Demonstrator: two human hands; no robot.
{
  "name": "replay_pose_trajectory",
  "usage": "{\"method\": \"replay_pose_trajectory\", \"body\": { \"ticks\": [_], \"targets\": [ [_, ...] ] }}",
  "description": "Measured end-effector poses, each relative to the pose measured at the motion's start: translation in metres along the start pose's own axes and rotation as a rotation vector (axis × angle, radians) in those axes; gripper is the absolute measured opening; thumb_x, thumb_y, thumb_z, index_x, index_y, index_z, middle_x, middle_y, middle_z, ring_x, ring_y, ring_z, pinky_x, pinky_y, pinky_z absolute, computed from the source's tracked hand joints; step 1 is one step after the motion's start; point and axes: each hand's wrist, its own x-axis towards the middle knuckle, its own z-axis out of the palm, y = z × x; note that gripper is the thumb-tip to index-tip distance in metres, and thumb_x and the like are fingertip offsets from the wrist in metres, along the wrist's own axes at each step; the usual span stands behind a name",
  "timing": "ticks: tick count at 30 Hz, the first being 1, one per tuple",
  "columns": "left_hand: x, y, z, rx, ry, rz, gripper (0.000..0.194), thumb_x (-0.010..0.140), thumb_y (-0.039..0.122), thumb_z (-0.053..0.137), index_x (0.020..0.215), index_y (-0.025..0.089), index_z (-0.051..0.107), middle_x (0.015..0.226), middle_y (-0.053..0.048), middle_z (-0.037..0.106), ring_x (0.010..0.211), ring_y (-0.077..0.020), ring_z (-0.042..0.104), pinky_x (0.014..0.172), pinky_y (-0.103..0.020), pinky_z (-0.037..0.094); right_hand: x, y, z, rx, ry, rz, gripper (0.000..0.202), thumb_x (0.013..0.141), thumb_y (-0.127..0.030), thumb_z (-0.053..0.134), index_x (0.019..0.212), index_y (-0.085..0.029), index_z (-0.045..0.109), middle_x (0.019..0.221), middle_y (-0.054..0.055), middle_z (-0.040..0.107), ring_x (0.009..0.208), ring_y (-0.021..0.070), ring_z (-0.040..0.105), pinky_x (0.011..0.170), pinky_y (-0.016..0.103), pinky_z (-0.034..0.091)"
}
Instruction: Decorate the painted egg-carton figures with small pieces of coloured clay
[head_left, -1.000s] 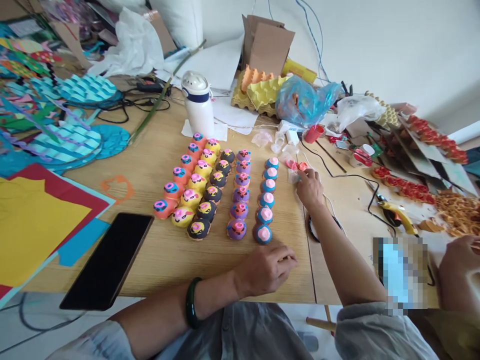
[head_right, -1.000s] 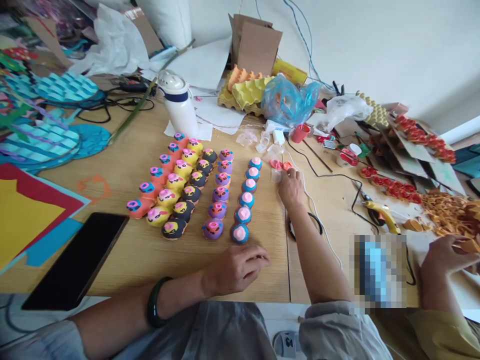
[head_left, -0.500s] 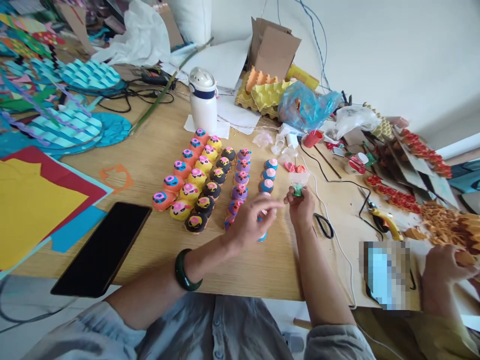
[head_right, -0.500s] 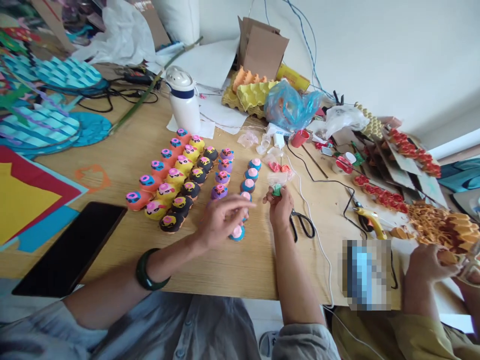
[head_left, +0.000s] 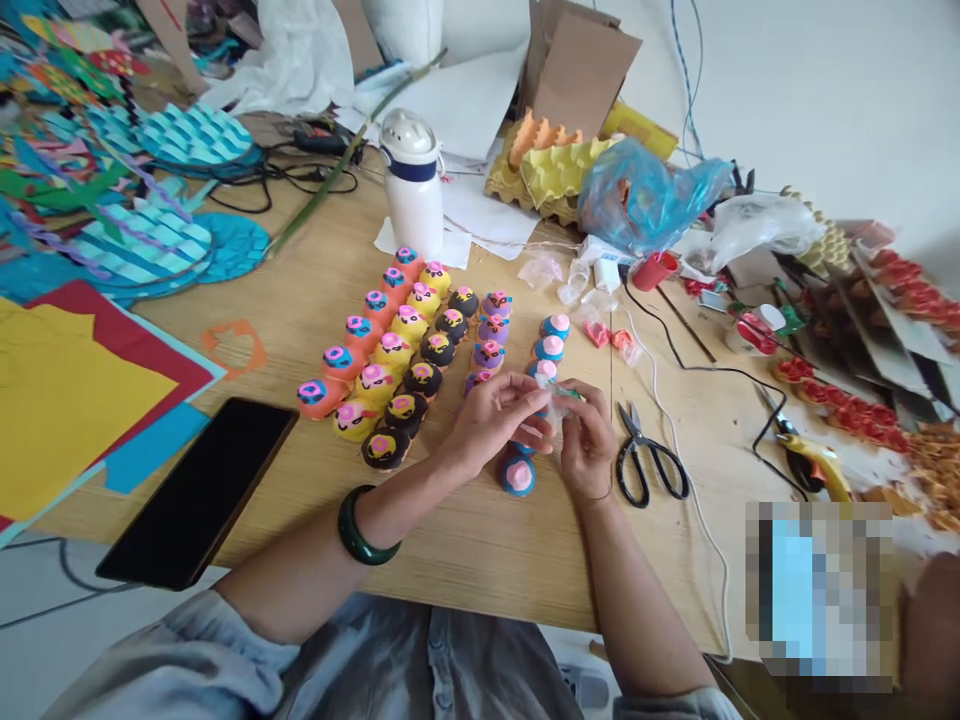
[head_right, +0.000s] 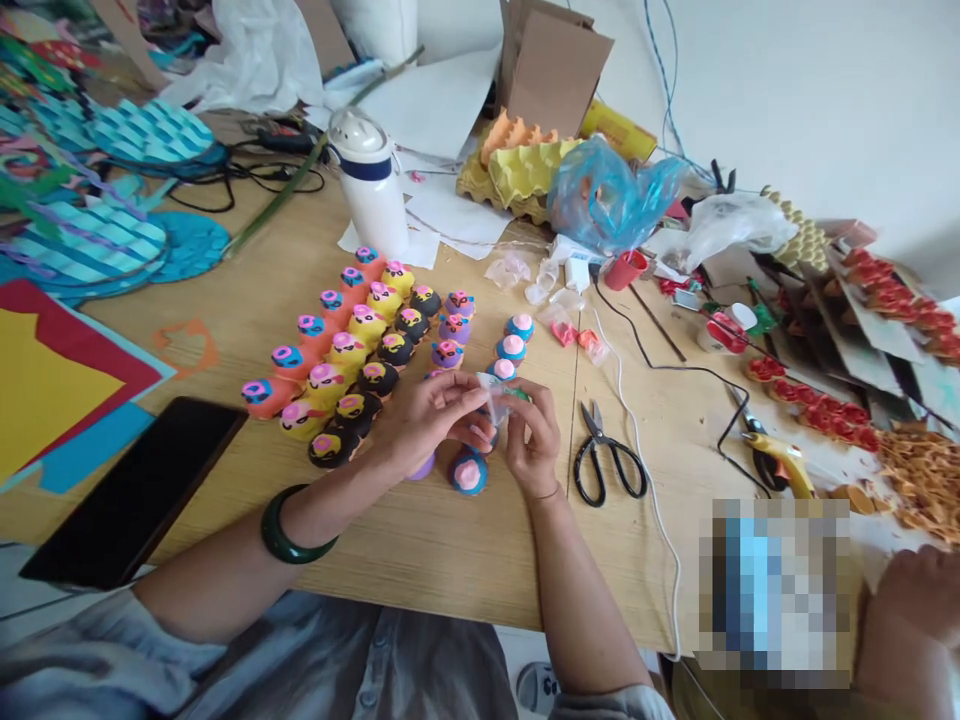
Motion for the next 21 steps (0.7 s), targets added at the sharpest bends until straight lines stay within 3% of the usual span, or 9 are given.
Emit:
{"method": "replay_pose_trajectory", "body": {
  "ticks": [4, 7, 11, 15, 18, 21],
  "targets": [
    [0.002, -0.007, -0.002, 0.092, 0.001, -0.007, 0.039, 0.079, 0.046, 0.081, 0.09, 0.012, 0.064, 0.069, -0.002, 0.073, 0.054, -0.0142, 0.072, 0.055, -0.026, 0.064, 0.001, 0.002, -0.001, -0.08, -0.001, -0.052, 0.027, 0.097, -0.016, 0.047, 0.106, -0.027, 0.07, 0.113, 0.009, 0.067, 0.108, 0.0254, 0.066, 0.089, 0.048, 0.056],
    [0.002, -0.011, -0.002, 0.152, 0.011, 0.046, 0.039, 0.081, 0.049, 0.078, 0.091, 0.013, 0.068, 0.073, -0.004, 0.076, 0.058, -0.0161, 0.074, 0.059, -0.027, 0.065, 0.001, 0.0, 0.001, -0.102, 0.03, -0.004, 0.03, 0.096, -0.014, 0.046, 0.106, -0.026, 0.071, 0.113, 0.009, 0.068, 0.108, 0.025, 0.067, 0.088, 0.047, 0.057],
    [-0.001, -0.012, -0.004, 0.322, 0.031, 0.208, 0.031, 0.085, 0.046, 0.074, 0.089, 0.015, 0.071, 0.076, -0.003, 0.077, 0.064, -0.0147, 0.074, 0.064, -0.025, 0.063, 0.002, -0.007, 0.001, -0.152, 0.042, -0.038, 0.034, 0.093, -0.012, 0.045, 0.11, -0.028, 0.069, 0.118, 0.008, 0.071, 0.112, 0.0259, 0.066, 0.093, 0.05, 0.056],
    [-0.004, -0.013, -0.004, 0.429, 0.072, 0.36, 0.027, 0.087, 0.044, 0.073, 0.087, 0.017, 0.07, 0.078, -0.002, 0.077, 0.066, -0.0135, 0.072, 0.065, -0.024, 0.061, 0.002, -0.018, -0.004, -0.425, 0.113, -0.107, 0.03, 0.091, -0.018, 0.05, 0.11, -0.032, 0.07, 0.126, 0.007, 0.069, 0.118, 0.03, 0.064, 0.099, 0.057, 0.051],
    [-0.007, -0.014, -0.003, 0.505, 0.101, 0.429, 0.027, 0.089, 0.044, 0.071, 0.084, 0.017, 0.069, 0.073, -0.001, 0.075, 0.061, -0.0121, 0.069, 0.059, -0.021, 0.057, 0.001, -0.022, -0.004, -0.457, 0.129, -0.106, 0.022, 0.093, -0.023, 0.054, 0.106, -0.03, 0.07, 0.111, 0.007, 0.072, 0.104, 0.0282, 0.067, 0.092, 0.053, 0.052],
    [-0.011, -0.014, 0.0, 0.587, 0.071, 0.519, 0.026, 0.093, 0.041, 0.067, 0.085, 0.017, 0.069, 0.074, -0.001, 0.074, 0.06, -0.0107, 0.068, 0.057, -0.019, 0.054, 0.0, -0.022, 0.001, -0.286, 0.083, -0.126, 0.016, 0.096, -0.026, 0.057, 0.107, -0.028, 0.068, 0.1, 0.006, 0.074, 0.093, 0.0253, 0.067, 0.082, 0.046, 0.054]
  ]
}}
